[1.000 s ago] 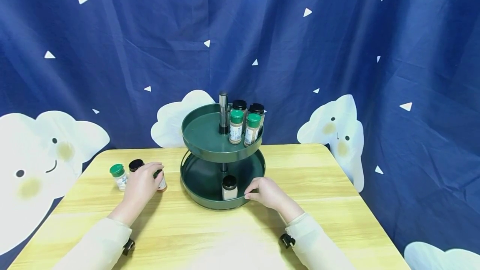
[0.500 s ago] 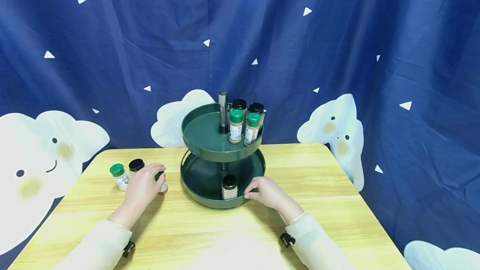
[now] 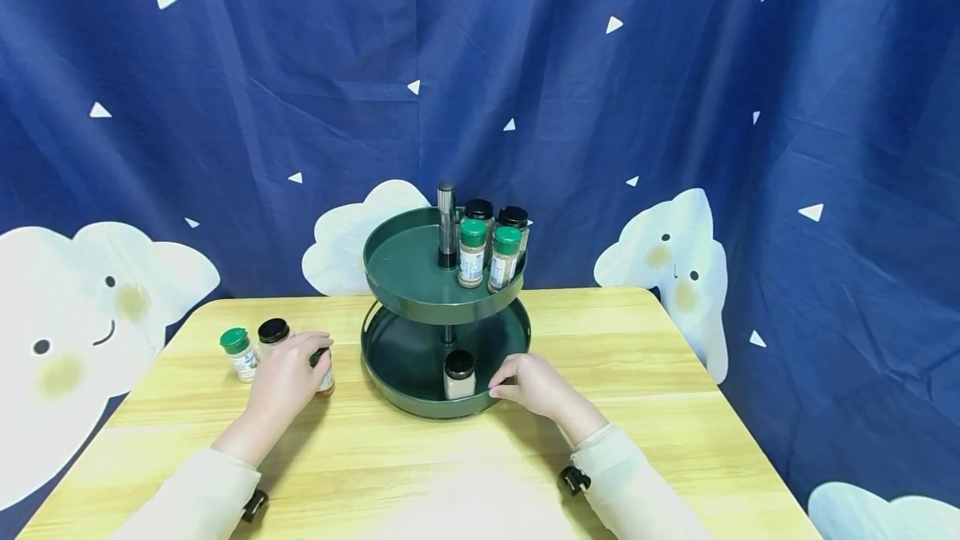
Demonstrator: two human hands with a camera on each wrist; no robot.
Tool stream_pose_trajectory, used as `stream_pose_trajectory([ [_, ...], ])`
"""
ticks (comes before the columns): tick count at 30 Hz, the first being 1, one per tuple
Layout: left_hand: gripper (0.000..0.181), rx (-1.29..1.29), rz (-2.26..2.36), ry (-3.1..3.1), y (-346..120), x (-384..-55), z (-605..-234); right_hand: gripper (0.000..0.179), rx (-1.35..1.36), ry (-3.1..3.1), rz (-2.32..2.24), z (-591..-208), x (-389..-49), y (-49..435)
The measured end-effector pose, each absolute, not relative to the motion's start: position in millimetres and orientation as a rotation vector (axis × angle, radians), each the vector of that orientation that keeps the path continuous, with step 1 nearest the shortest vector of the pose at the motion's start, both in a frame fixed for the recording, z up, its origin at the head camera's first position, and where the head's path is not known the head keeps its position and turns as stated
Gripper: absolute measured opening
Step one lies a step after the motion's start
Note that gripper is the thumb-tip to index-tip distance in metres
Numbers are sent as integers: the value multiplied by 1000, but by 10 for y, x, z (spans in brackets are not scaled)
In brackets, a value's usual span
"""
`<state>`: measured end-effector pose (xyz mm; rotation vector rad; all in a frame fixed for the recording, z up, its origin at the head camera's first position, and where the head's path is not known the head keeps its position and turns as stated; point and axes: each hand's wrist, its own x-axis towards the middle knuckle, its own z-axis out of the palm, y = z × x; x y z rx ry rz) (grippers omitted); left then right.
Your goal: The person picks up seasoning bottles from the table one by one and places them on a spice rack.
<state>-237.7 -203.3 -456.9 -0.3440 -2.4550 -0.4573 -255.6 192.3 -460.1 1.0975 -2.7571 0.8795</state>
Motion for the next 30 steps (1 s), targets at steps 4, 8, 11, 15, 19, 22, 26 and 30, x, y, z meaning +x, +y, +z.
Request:
stream_pose_trajectory([
  [4,18,-349,-456,-2442,-2016,-2348,-4554,6,1097,-2757,882,-4602,-2557,1924],
  [8,18,-354,-462,-2432,-2001,-2334,-4544,4,1096,-2759,876,-4603,-2556,1925],
  [11,18,-361,-461,-2421,-1988,-2326,-4539,4,1098,-2758,878,-4602,-2555,1924],
  [15,17,-379,-457,-2400,-1961,-2306,-4519,4,1105,-2756,868,-4600,-2556,1924],
  [19,17,-397,-457,-2383,-1931,-2285,-4496,4,1107,-2758,862,-4598,-2557,1925],
  [22,18,-402,-460,-2390,-1912,-2268,-4480,4,1106,-2759,862,-4600,-2558,1925],
  [26,18,-392,-468,-2411,-1893,-2246,-4464,4,1107,-2756,853,-4608,-2561,1926],
  [30,18,-387,-476,-2413,-1872,-2223,-4450,4,1109,-2752,847,-4613,-2564,1928],
])
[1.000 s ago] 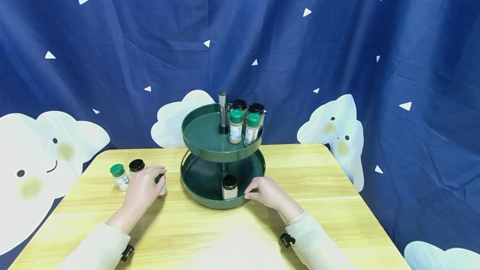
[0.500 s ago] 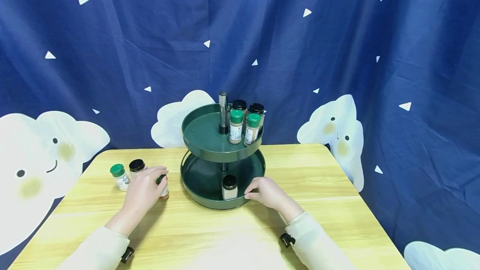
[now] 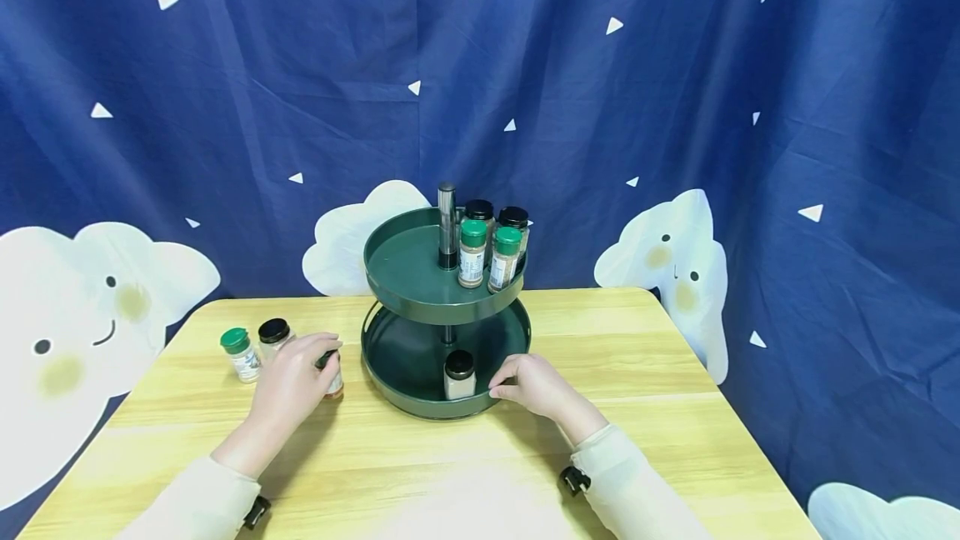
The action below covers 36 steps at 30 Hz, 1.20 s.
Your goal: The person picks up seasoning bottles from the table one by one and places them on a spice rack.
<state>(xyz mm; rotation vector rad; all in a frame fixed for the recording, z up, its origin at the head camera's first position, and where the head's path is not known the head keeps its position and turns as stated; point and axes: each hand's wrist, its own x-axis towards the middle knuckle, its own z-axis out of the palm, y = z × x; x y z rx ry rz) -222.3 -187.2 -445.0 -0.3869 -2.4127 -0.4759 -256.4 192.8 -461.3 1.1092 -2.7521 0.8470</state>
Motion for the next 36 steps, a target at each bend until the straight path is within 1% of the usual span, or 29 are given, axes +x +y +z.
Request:
stream_pose_trajectory([
  [11,17,-427,-503,-2341,-1801,-2189,-4428,7,1104,-2751,860,-4640,-2583,1932],
  [36,17,-545,-547,-2204,-1543,-2086,-4247,4,1106,-2758,839,-4631,-2572,1926],
])
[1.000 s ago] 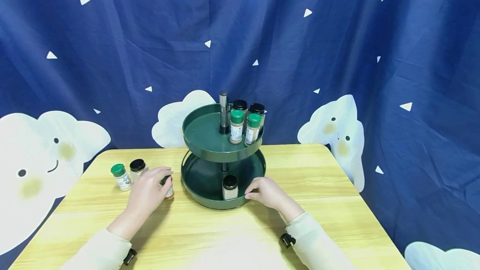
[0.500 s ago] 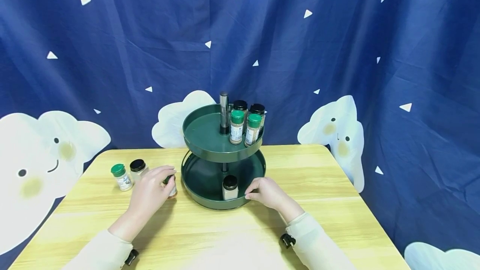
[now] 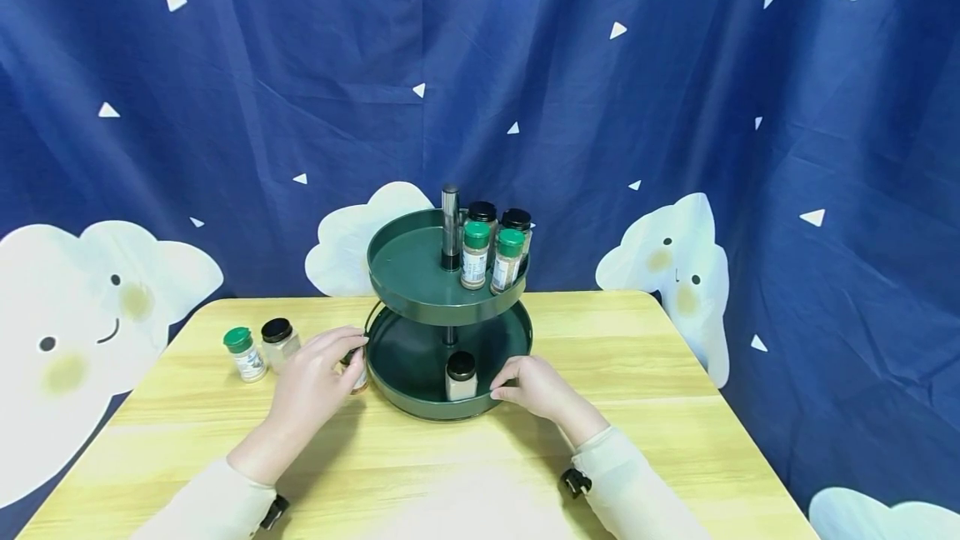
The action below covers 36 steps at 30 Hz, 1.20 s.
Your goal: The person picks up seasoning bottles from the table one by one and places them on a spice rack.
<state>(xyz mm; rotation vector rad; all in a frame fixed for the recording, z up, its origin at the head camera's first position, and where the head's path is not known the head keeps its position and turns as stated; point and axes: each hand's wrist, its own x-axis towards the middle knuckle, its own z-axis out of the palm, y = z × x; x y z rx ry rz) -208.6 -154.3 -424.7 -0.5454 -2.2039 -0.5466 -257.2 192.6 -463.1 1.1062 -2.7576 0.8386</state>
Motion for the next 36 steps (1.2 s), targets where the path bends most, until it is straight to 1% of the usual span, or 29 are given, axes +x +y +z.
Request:
stream_pose_trajectory([
  [14,18,-573,-558,-2177,-1354,-2063,-4189,4,1102,-2764,855,-4636,-2566,1927],
  [36,16,-654,-578,-2149,-1043,-2167,-4272,4,1097,-2758,846,-4640,-2570,1924],
])
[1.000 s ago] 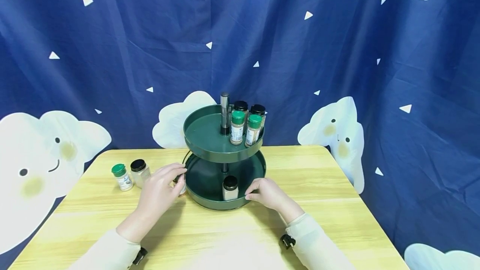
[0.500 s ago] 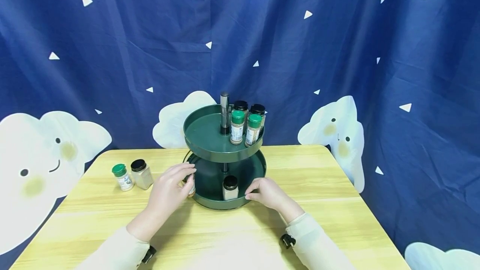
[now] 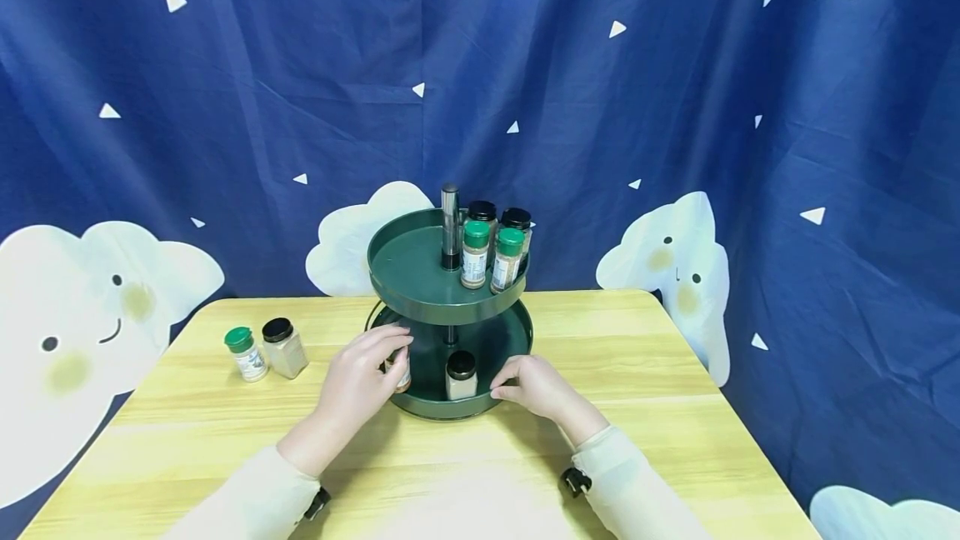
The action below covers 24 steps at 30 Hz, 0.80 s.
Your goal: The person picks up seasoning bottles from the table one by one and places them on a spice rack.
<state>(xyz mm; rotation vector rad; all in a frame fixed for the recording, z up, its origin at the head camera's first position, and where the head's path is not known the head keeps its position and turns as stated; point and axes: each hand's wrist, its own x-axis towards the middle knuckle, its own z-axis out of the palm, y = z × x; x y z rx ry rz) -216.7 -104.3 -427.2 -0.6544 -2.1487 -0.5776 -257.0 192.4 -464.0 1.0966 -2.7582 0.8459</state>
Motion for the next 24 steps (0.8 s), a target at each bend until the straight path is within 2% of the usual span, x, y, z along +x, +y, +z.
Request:
stream_pose_trajectory([
  [24,14,-686,-592,-2168,-816,-2231,-4414,6,1099,-2763,870,-4613,-2551,1918],
])
